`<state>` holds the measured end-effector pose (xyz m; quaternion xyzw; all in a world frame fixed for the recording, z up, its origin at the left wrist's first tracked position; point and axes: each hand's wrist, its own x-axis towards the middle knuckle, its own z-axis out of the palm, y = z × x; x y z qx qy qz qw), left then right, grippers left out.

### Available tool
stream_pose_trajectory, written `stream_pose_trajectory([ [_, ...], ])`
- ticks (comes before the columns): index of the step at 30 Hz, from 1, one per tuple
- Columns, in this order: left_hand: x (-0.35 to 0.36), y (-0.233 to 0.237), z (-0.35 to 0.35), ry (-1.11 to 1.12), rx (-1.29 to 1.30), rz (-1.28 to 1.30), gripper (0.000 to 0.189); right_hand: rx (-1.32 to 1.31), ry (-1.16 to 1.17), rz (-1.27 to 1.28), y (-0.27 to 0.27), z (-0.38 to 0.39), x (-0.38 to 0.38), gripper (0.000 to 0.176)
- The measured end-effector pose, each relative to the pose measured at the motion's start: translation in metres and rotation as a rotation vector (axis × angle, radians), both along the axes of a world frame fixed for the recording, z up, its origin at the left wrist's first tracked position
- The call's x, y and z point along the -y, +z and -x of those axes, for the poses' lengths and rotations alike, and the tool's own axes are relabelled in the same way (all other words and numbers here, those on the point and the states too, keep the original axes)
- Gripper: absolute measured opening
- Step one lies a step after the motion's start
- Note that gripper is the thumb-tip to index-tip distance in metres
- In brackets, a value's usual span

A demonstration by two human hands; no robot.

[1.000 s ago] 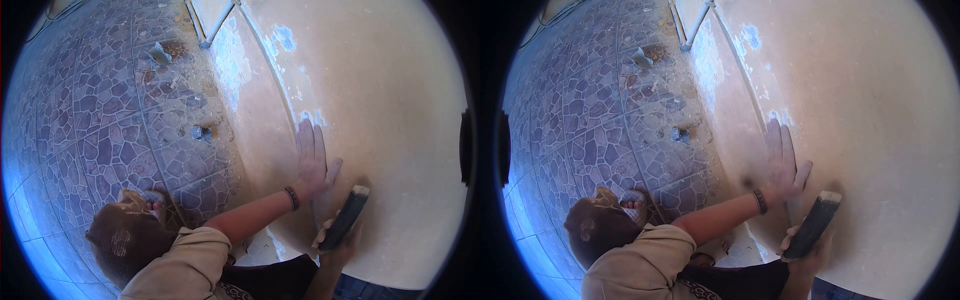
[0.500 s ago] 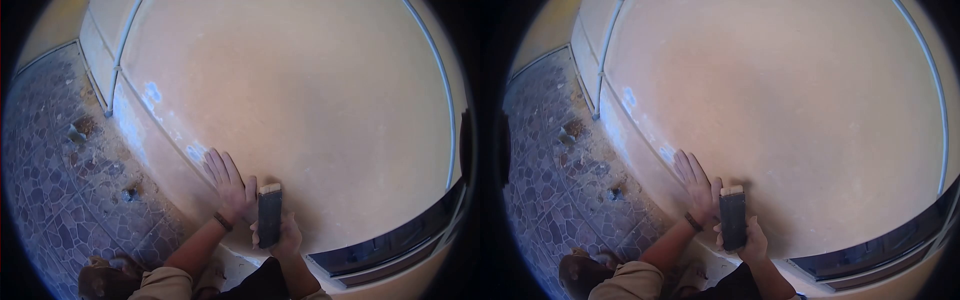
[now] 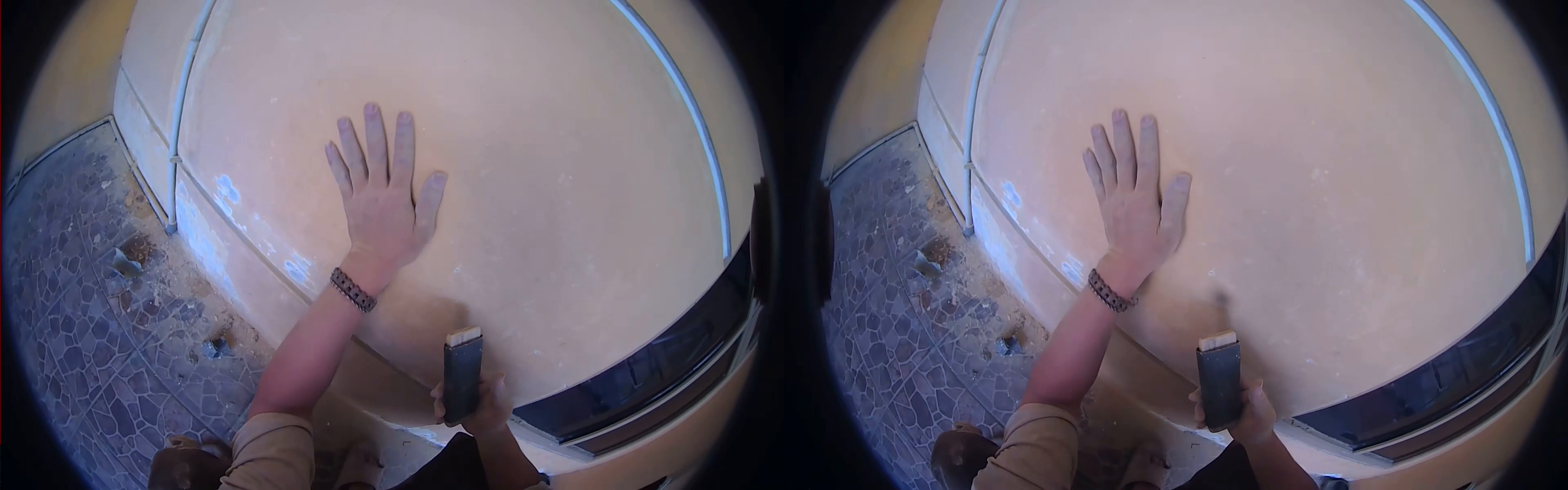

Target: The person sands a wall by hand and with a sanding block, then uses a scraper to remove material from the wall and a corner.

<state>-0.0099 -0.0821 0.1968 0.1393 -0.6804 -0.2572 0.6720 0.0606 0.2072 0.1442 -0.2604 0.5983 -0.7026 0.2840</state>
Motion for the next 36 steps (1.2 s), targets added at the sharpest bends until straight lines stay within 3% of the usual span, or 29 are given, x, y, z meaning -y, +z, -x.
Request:
stream_pose_trajectory([
  [4, -0.006, 0.015, 0.0, 0.012, 0.0, 0.082, 0.068, 0.009, 0.067, 0.041, 0.001, 0.006, -0.012, 0.089],
  [8, -0.021, 0.002, -0.006, -0.05, 0.031, 0.19, 0.065, 0.033, -0.021, 0.059, 0.002, 0.007, -0.008, 0.088],
  [10, -0.036, -0.014, -0.008, -0.112, 0.029, 0.215, 0.065, 0.037, -0.114, 0.047, 0.007, 0.0, 0.001, 0.088],
  [16, -0.082, -0.071, -0.009, -0.22, 0.056, 0.27, 0.062, 0.002, -0.106, 0.039, 0.006, 0.003, 0.005, 0.09],
  [19, -0.097, -0.097, -0.011, -0.225, 0.106, 0.307, 0.059, -0.05, 0.015, 0.046, 0.004, 0.013, -0.001, 0.09],
  [26, -0.122, -0.148, -0.01, -0.268, 0.1, 0.27, 0.058, -0.032, -0.153, 0.097, 0.004, 0.012, 0.011, 0.088],
  [32, -0.138, -0.198, -0.017, -0.285, 0.16, 0.366, 0.053, 0.002, -0.135, 0.247, 0.01, 0.017, 0.026, 0.081],
  [36, -0.142, -0.224, -0.023, -0.344, 0.215, 0.451, 0.049, -0.089, -0.256, 0.306, 0.024, 0.015, 0.029, 0.075],
])
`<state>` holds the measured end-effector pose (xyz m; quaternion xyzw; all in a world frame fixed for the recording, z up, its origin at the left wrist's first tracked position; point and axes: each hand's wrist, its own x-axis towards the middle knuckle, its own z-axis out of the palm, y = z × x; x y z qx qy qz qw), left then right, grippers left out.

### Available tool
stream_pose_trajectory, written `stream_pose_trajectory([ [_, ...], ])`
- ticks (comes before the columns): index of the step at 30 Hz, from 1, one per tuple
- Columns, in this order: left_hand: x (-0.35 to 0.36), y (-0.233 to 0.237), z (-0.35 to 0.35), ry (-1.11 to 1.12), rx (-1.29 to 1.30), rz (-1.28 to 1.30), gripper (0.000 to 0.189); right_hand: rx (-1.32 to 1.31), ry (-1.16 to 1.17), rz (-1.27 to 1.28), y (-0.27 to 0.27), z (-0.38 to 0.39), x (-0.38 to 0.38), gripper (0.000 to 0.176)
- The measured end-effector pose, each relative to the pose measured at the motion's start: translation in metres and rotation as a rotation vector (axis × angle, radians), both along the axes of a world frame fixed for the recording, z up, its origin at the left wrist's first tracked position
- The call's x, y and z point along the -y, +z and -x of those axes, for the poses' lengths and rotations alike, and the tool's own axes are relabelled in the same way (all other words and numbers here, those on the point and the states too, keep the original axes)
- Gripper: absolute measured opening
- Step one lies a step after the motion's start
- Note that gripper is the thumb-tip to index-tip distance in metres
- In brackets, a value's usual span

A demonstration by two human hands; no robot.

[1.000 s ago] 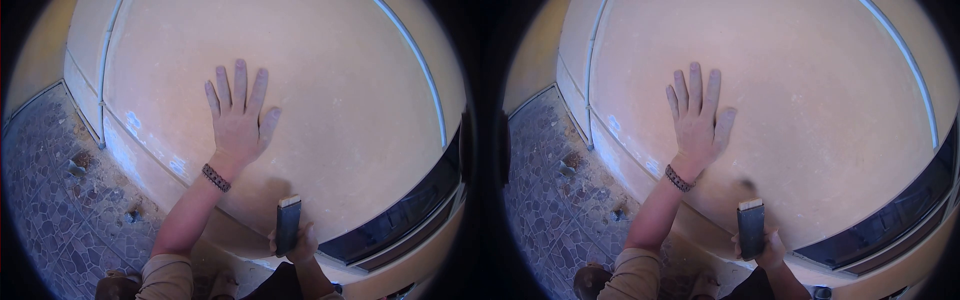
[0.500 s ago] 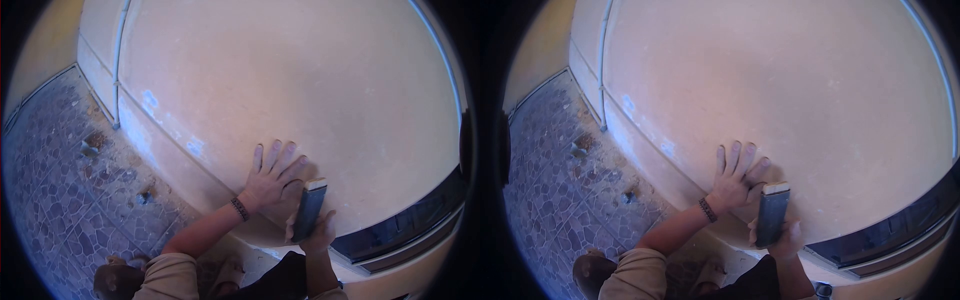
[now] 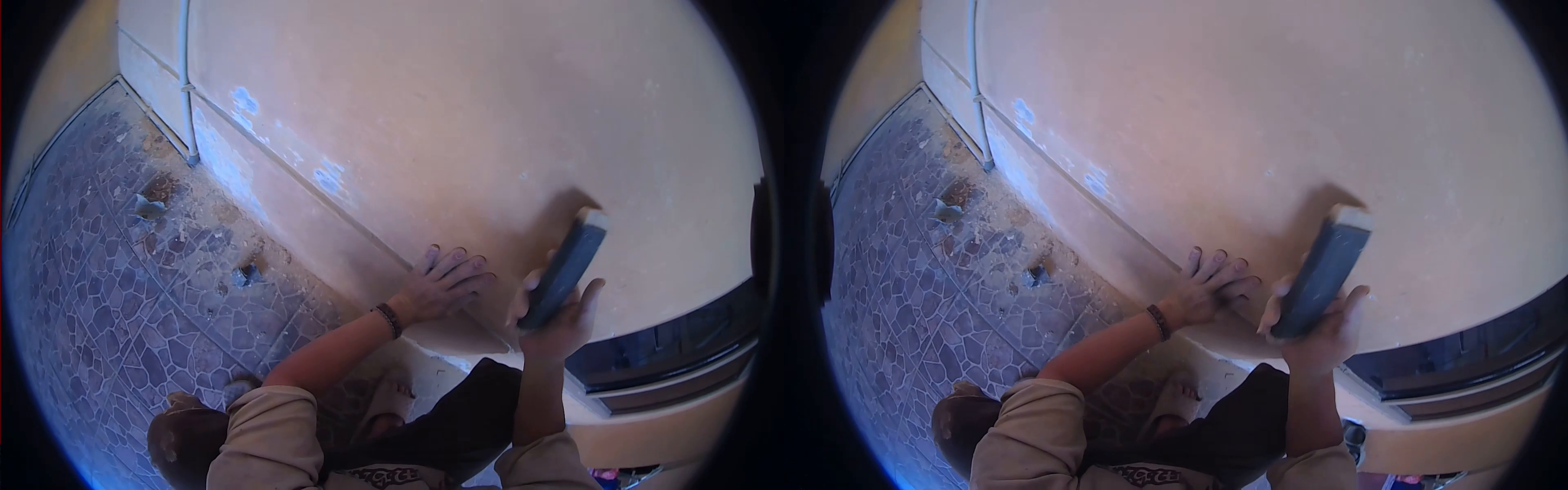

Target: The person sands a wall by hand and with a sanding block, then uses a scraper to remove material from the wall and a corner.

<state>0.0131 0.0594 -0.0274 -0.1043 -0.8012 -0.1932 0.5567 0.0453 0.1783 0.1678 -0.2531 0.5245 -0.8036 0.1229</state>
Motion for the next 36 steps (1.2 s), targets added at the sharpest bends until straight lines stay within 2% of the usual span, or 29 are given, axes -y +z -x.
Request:
stream_pose_trajectory([
  [4, 0.007, -0.004, -0.001, -0.027, 0.032, 0.061, 0.047, -0.15, -0.235, 0.058, 0.012, -0.005, -0.005, 0.068],
  [8, 0.001, 0.003, 0.005, -0.013, -0.014, -0.062, 0.045, -0.294, -0.29, 0.067, 0.017, -0.005, -0.021, 0.06],
  [11, 0.006, 0.02, 0.006, 0.04, -0.006, -0.147, 0.046, -0.249, -0.32, 0.023, 0.007, -0.004, -0.042, 0.058],
  [13, 0.012, 0.032, 0.005, 0.069, 0.037, -0.186, 0.049, -0.004, -0.291, 0.158, -0.005, -0.009, -0.051, 0.058],
  [14, 0.015, 0.031, 0.013, 0.1, -0.012, -0.173, 0.053, -0.15, -0.192, 0.034, -0.017, -0.001, -0.065, 0.061],
  [15, 0.023, 0.039, 0.014, 0.082, -0.031, -0.194, 0.055, -0.102, -0.248, 0.032, -0.017, -0.007, -0.059, 0.063],
  [16, 0.033, 0.053, 0.012, 0.099, -0.05, -0.182, 0.06, -0.246, -0.209, -0.066, -0.012, -0.006, -0.055, 0.066],
  [18, 0.059, 0.079, 0.01, 0.097, -0.08, -0.217, 0.062, -0.218, -0.094, -0.018, -0.012, -0.005, -0.048, 0.067],
  [20, 0.092, 0.115, 0.003, 0.142, -0.055, -0.138, 0.065, -0.249, -0.017, -0.017, -0.014, -0.003, -0.041, 0.068],
  [27, 0.187, 0.271, -0.002, 0.199, -0.073, 0.156, 0.066, -0.325, -0.549, 0.243, -0.016, 0.003, 0.029, 0.073],
  [29, 0.199, 0.307, 0.002, 0.226, -0.117, 0.151, 0.067, -0.449, -0.629, 0.148, -0.014, 0.006, 0.033, 0.074],
  [30, 0.204, 0.323, 0.005, 0.233, -0.142, 0.146, 0.067, -0.565, -0.626, 0.02, -0.011, 0.008, 0.029, 0.075],
  [32, 0.215, 0.354, 0.01, 0.27, -0.205, 0.192, 0.067, -0.565, -0.67, -0.055, -0.002, 0.0, 0.033, 0.074],
  [33, 0.218, 0.366, 0.013, 0.275, -0.232, 0.215, 0.067, -0.447, -0.723, 0.002, 0.008, -0.012, 0.045, 0.073],
  [35, 0.221, 0.391, 0.017, 0.245, -0.256, 0.24, 0.067, -0.195, -0.67, 0.249, 0.023, -0.026, 0.052, 0.073],
  [36, 0.226, 0.403, 0.018, 0.243, -0.265, 0.25, 0.067, -0.057, -0.551, 0.433, 0.028, -0.031, 0.052, 0.075],
])
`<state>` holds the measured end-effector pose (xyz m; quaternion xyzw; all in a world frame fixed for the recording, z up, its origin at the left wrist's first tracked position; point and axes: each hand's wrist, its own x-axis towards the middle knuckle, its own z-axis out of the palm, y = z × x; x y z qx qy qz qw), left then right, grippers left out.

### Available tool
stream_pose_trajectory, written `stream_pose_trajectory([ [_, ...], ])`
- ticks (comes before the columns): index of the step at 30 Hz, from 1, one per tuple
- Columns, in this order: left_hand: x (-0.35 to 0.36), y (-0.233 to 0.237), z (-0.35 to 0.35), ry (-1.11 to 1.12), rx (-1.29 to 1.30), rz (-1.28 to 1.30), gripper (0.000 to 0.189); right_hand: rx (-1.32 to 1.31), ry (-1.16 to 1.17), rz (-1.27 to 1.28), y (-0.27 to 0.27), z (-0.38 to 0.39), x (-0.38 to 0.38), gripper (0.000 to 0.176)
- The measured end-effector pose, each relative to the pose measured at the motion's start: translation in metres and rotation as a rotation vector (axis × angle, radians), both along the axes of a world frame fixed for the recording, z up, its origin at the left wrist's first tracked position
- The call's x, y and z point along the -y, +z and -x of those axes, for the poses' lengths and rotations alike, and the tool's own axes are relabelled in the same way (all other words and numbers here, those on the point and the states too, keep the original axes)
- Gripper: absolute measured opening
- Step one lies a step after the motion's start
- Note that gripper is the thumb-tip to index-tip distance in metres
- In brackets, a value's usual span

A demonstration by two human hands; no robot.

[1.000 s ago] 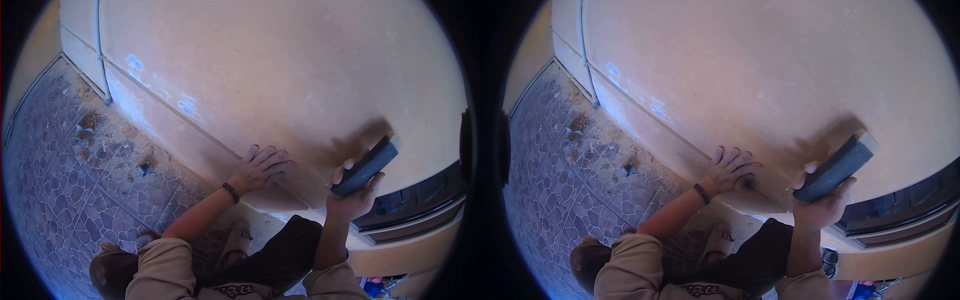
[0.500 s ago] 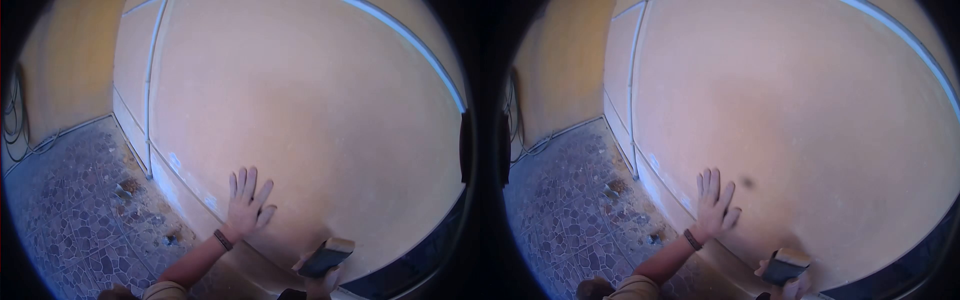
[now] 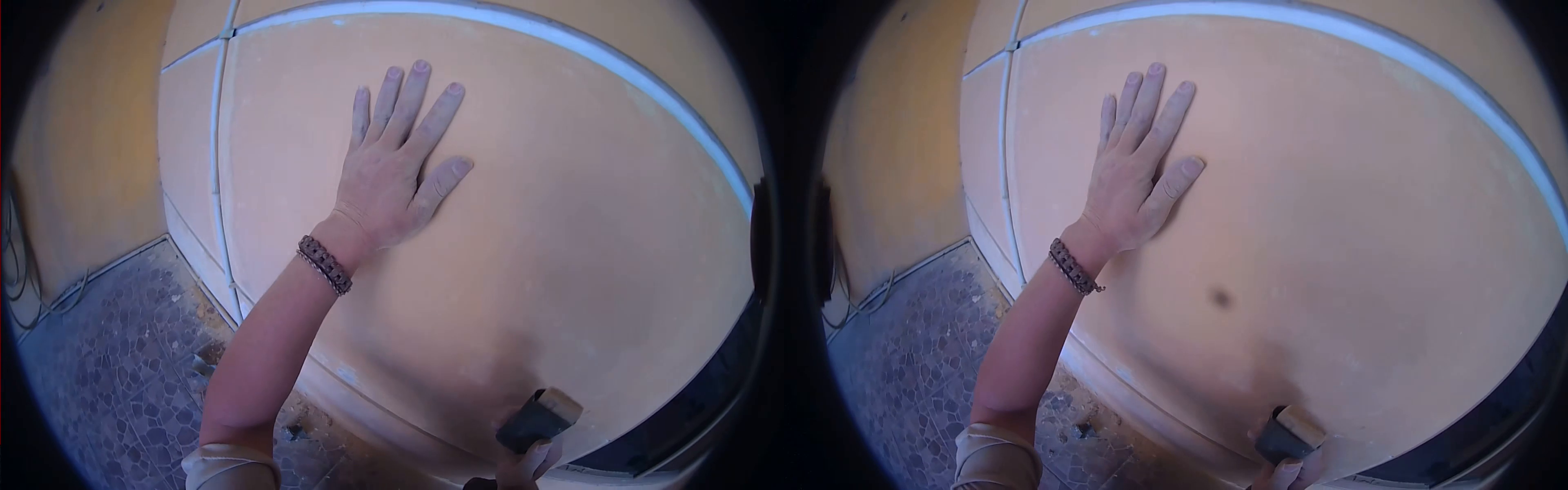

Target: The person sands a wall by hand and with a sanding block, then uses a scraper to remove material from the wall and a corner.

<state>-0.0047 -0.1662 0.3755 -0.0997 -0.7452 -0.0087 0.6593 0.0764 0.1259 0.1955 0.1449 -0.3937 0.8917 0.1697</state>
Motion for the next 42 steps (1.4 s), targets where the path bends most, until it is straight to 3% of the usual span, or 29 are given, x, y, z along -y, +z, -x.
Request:
stream_pose_trajectory([
  [2, 0.006, 0.026, 0.004, 0.009, -0.041, 0.034, 0.067, 0.008, 0.081, 0.065, 0.012, -0.004, 0.005, 0.075],
  [6, 0.009, 0.079, 0.008, -0.116, -0.119, 0.107, 0.065, -0.109, -0.211, -0.545, 0.021, 0.003, -0.021, 0.071],
  [8, 0.011, 0.082, 0.014, -0.209, -0.211, 0.112, 0.059, -0.126, -0.376, -0.877, 0.022, -0.01, -0.034, 0.072],
  [13, 0.006, 0.091, 0.016, -0.196, -0.369, 0.073, 0.049, -0.16, -0.593, -0.92, 0.054, -0.037, -0.038, 0.062],
  [24, -0.001, 0.094, 0.017, -0.177, -0.398, -0.069, 0.036, 0.093, -0.487, -1.215, 0.066, -0.125, -0.028, 0.04],
  [30, 0.001, 0.093, 0.017, -0.183, -0.357, -0.07, 0.036, -0.021, -0.618, -1.375, 0.093, -0.136, -0.018, 0.042],
  [31, -0.001, 0.092, 0.017, -0.185, -0.341, -0.073, 0.036, -0.067, -0.638, -1.396, 0.098, -0.134, -0.019, 0.036],
  [34, 0.0, 0.094, 0.016, -0.155, -0.309, -0.086, 0.037, -0.009, -0.586, -1.332, 0.103, -0.128, -0.028, 0.04],
  [35, -0.001, 0.093, 0.015, -0.133, -0.296, -0.09, 0.037, -0.059, -0.625, -1.273, 0.105, -0.123, -0.027, 0.029],
  [36, -0.002, 0.091, 0.014, -0.111, -0.276, -0.091, 0.038, -0.1, -0.628, -1.255, 0.113, -0.117, -0.026, 0.031],
  [38, -0.002, 0.09, 0.012, -0.117, -0.278, -0.053, 0.04, -0.243, -0.723, -1.276, 0.118, -0.095, -0.035, 0.03],
  [42, -0.001, 0.093, 0.009, -0.176, -0.254, 0.076, 0.045, -0.497, -0.993, -1.029, 0.137, -0.048, -0.053, 0.035],
])
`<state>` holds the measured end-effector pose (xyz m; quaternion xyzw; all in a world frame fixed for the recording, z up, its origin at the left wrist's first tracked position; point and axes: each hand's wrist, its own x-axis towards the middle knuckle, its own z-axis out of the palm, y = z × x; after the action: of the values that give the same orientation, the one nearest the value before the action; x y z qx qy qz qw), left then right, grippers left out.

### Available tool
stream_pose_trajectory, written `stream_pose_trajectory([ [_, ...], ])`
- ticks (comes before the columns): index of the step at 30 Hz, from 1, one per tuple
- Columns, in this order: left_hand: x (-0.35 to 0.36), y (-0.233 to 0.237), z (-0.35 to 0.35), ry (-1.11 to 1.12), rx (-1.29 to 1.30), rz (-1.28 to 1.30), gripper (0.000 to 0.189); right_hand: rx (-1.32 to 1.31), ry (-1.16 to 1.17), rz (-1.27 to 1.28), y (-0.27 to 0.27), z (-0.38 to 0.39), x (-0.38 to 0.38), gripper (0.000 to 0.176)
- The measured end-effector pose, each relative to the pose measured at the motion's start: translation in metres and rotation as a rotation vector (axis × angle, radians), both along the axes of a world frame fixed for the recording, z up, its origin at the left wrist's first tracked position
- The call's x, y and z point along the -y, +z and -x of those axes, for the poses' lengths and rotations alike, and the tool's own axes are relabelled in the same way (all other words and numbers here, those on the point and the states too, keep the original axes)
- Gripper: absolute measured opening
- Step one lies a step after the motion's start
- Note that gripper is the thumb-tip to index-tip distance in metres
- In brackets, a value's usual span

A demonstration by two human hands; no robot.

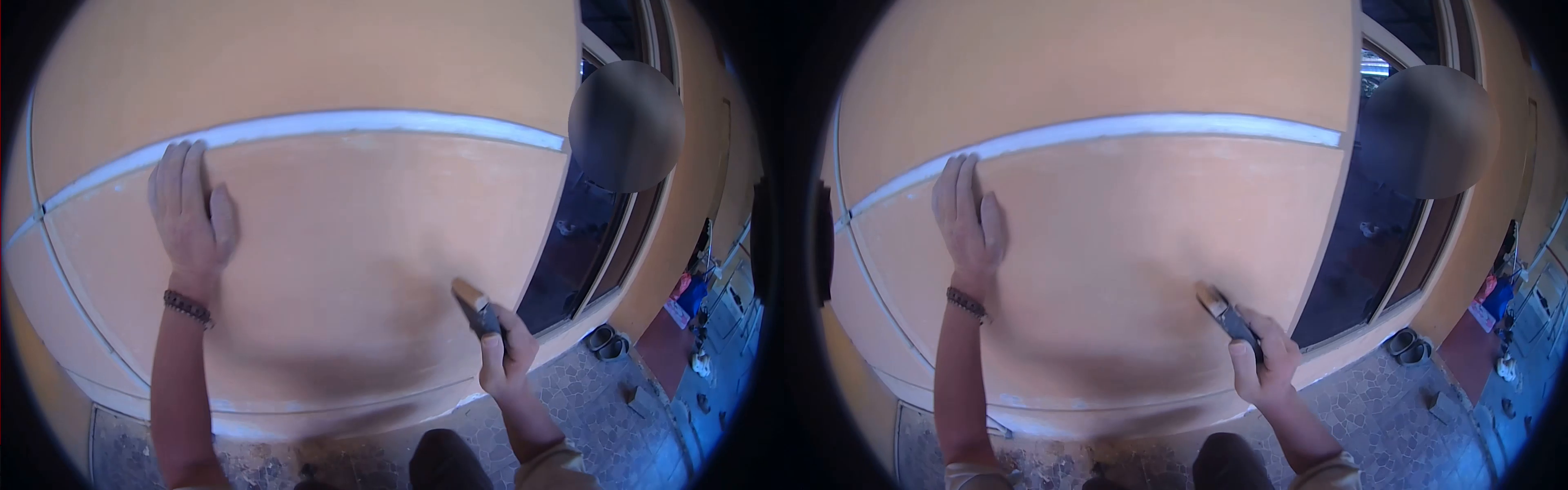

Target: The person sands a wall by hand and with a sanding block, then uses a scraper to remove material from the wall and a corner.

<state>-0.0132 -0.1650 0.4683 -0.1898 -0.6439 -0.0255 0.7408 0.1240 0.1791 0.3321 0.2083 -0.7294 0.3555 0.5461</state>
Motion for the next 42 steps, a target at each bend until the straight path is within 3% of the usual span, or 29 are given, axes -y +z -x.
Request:
stream_pose_trajectory([
  [4, -0.006, 0.005, -0.004, 0.019, 0.043, 0.15, 0.047, -0.409, -0.154, 0.276, -0.003, 0.064, -0.029, 0.041],
  [7, 0.0, 0.005, -0.005, 0.008, 0.064, 0.15, 0.048, -0.453, -0.31, 0.263, 0.009, 0.087, -0.034, 0.036],
  [10, -0.003, 0.004, -0.002, 0.014, 0.082, 0.14, 0.047, -0.462, -0.479, 0.283, 0.005, 0.115, -0.038, 0.043],
  [13, -0.001, 0.002, -0.004, 0.032, 0.085, 0.13, 0.047, -0.437, -0.527, 0.265, 0.0, 0.129, -0.032, 0.039],
  [17, -0.005, 0.004, -0.005, 0.032, 0.074, 0.128, 0.046, -0.422, -0.416, 0.281, -0.005, 0.127, -0.03, 0.042],
  [20, -0.007, 0.001, -0.007, 0.014, 0.087, 0.11, 0.046, -0.311, -0.635, 0.005, -0.001, 0.105, -0.043, 0.04],
  [23, -0.004, 0.007, -0.007, -0.005, 0.056, 0.126, 0.043, -0.424, -0.746, 0.271, 0.02, 0.125, -0.042, 0.027],
  [25, 0.005, 0.008, -0.009, -0.093, 0.088, 0.137, 0.041, -0.332, -0.692, 0.569, 0.04, 0.122, 0.015, 0.02],
  [27, 0.011, 0.014, -0.016, -0.255, 0.174, 0.144, 0.039, 0.153, -0.569, 0.132, 0.028, 0.113, 0.117, 0.019],
  [29, 0.024, 0.023, -0.025, -0.296, 0.258, 0.202, 0.041, 0.342, 0.017, -0.442, -0.002, 0.108, 0.186, 0.02],
  [32, 0.038, 0.026, -0.024, -0.217, 0.241, 0.272, 0.043, 0.493, -0.039, -0.367, 0.018, 0.119, 0.162, 0.029],
  [33, 0.043, 0.026, -0.022, -0.16, 0.212, 0.294, 0.043, -0.021, -0.424, -0.334, 0.021, 0.124, 0.118, 0.028],
  [34, 0.051, 0.024, -0.016, -0.143, 0.15, 0.274, 0.044, -0.455, -0.876, -0.114, 0.024, 0.128, 0.073, 0.032],
  [36, 0.063, 0.014, -0.004, -0.12, 0.037, 0.249, 0.045, -0.255, -0.897, 0.569, 0.063, 0.117, 0.023, 0.045],
  [38, 0.06, 0.012, -0.001, -0.162, 0.042, 0.217, 0.046, -0.283, -1.057, 0.72, 0.064, 0.134, 0.012, 0.051],
  [39, 0.059, 0.01, 0.0, -0.18, 0.045, 0.188, 0.046, -0.327, -0.937, 0.832, 0.077, 0.136, 0.071, 0.051],
  [42, 0.078, 0.006, 0.009, -0.372, 0.006, 0.097, 0.045, -0.552, -0.764, 0.206, 0.065, 0.14, 0.205, 0.028],
])
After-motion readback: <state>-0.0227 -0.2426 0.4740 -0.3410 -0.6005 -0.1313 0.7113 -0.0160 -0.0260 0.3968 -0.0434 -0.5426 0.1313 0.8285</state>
